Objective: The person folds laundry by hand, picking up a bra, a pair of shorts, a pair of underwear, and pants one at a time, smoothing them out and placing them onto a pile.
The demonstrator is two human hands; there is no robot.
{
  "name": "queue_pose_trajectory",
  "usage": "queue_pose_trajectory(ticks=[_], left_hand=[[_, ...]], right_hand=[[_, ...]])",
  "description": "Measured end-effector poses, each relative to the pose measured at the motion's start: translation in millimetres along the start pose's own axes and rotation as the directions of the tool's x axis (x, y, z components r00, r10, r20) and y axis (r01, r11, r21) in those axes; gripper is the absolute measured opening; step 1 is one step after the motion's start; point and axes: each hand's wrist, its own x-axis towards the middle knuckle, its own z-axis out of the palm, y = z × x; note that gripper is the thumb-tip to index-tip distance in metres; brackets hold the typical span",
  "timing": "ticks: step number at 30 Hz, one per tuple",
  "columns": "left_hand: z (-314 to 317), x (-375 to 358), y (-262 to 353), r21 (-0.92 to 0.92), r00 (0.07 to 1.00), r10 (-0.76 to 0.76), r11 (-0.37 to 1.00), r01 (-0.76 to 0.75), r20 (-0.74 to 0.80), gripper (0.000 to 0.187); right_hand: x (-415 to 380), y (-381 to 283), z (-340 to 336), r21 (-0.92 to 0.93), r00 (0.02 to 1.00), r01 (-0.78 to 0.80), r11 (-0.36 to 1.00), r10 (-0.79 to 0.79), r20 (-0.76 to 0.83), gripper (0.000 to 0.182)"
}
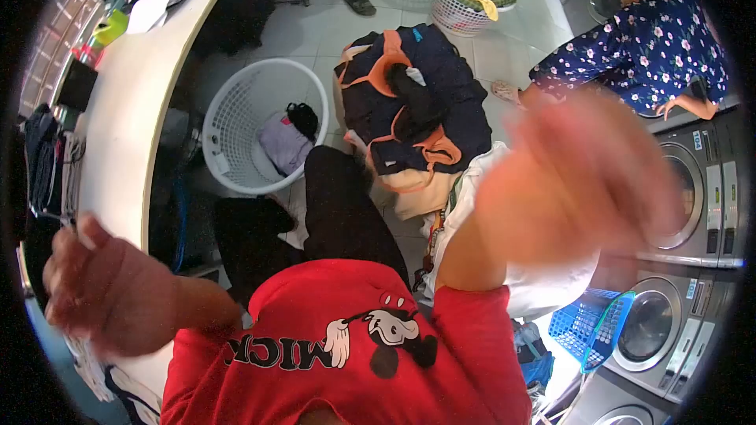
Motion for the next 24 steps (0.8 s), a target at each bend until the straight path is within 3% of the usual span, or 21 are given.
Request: queue_pose_trajectory(ticks=[1, 2, 4, 5, 7, 9, 10, 11, 13, 14, 15, 17, 18, 19, 22, 23, 24], left_hand=[[-16, -9, -11, 0.276, 0.983, -0.085, 0.961, 0.038, 0.161, 0.026], [-24, -21, -25, 0.282, 0.954, -0.196, 0.951, 0.129, 0.226, 0.023], [-32, -42, -46, 0.301, 0.842, -0.474, 0.868, 0.396, 0.258, 0.019], [-43, -54, -55, 0.304, 0.730, -0.628, 0.775, 0.554, 0.269, 0.020], [-60, -80, -68, 0.331, 0.514, -0.821, 0.571, 0.751, 0.249, 0.021], [-67, -106, -76, 0.338, 0.326, -0.931, 0.364, 0.868, 0.164, 0.020], [-68, -118, -79, 0.331, 0.267, -0.953, 0.299, 0.895, 0.141, 0.019], [-67, -129, -82, 0.323, 0.207, -0.971, 0.234, 0.917, 0.115, 0.018], [-60, -149, -85, 0.307, 0.109, -0.990, 0.131, 0.943, 0.089, 0.015], [-58, -159, -87, 0.297, 0.075, -0.990, 0.107, 0.949, 0.118, 0.015], [-55, -169, -88, 0.286, 0.041, -0.988, 0.082, 0.955, 0.147, 0.015], [-49, -185, -90, 0.265, -0.010, -0.974, 0.052, 0.963, 0.227, 0.016], [-48, -193, -91, 0.273, -0.040, -0.968, 0.030, 0.962, 0.247, 0.016], [-45, -197, -93, 0.269, -0.041, -0.968, 0.027, 0.963, 0.246, 0.016], [-47, -207, -102, 0.387, -0.069, -0.937, 0.073, 0.919, 0.341, 0.021], [-44, -204, -105, 0.386, -0.067, -0.940, 0.072, 0.920, 0.335, 0.021], [-36, -200, -107, 0.403, 0.042, -0.940, 0.186, 0.896, 0.340, 0.026]], right_hand=[[7, 31, -20, -0.674, 0.997, 0.076, 0.734, -0.032, 0.077, 0.027], [-5, 62, -48, -0.818, 0.991, -0.131, 0.561, 0.062, -0.117, 0.022], [-40, 111, -130, -0.722, 0.827, -0.554, 0.414, 0.370, -0.422, 0.017], [-67, 130, -176, -0.818, 0.807, -0.540, 0.198, 0.395, -0.438, 0.022], [-109, 153, -237, -0.947, 0.793, -0.310, -0.083, 0.526, -0.306, 0.031], [-140, 174, -264, -0.966, 0.786, -0.130, -0.221, 0.571, -0.237, 0.042], [-145, 182, -264, -0.936, 0.698, -0.175, -0.306, 0.631, -0.337, 0.049], [-150, 189, -266, -0.936, 0.695, -0.177, -0.304, 0.635, -0.338, 0.049], [-161, 202, -271, -0.860, 0.645, 0.040, -0.509, 0.670, -0.367, 0.054], [-162, 203, -277, -0.827, 0.544, 0.106, -0.552, 0.728, -0.417, 0.051], [-162, 204, -283, -0.828, 0.515, 0.115, -0.549, 0.745, -0.423, 0.040], [-144, 210, -279, -0.829, 0.550, 0.045, -0.557, 0.707, -0.445, 0.029], [-134, 210, -274, -0.868, 0.637, 0.048, -0.495, 0.684, -0.355, 0.023], [-117, 206, -262, -0.906, 0.654, 0.002, -0.422, 0.686, -0.318, 0.027], [-86, 187, -214, -0.943, 0.685, -0.311, -0.118, 0.660, -0.308, 0.036], [-78, 180, -196, -0.925, 0.692, -0.379, -0.044, 0.650, -0.314, 0.037], [-71, 171, -177, -0.916, 0.692, -0.401, -0.025, 0.646, -0.321, 0.035]])
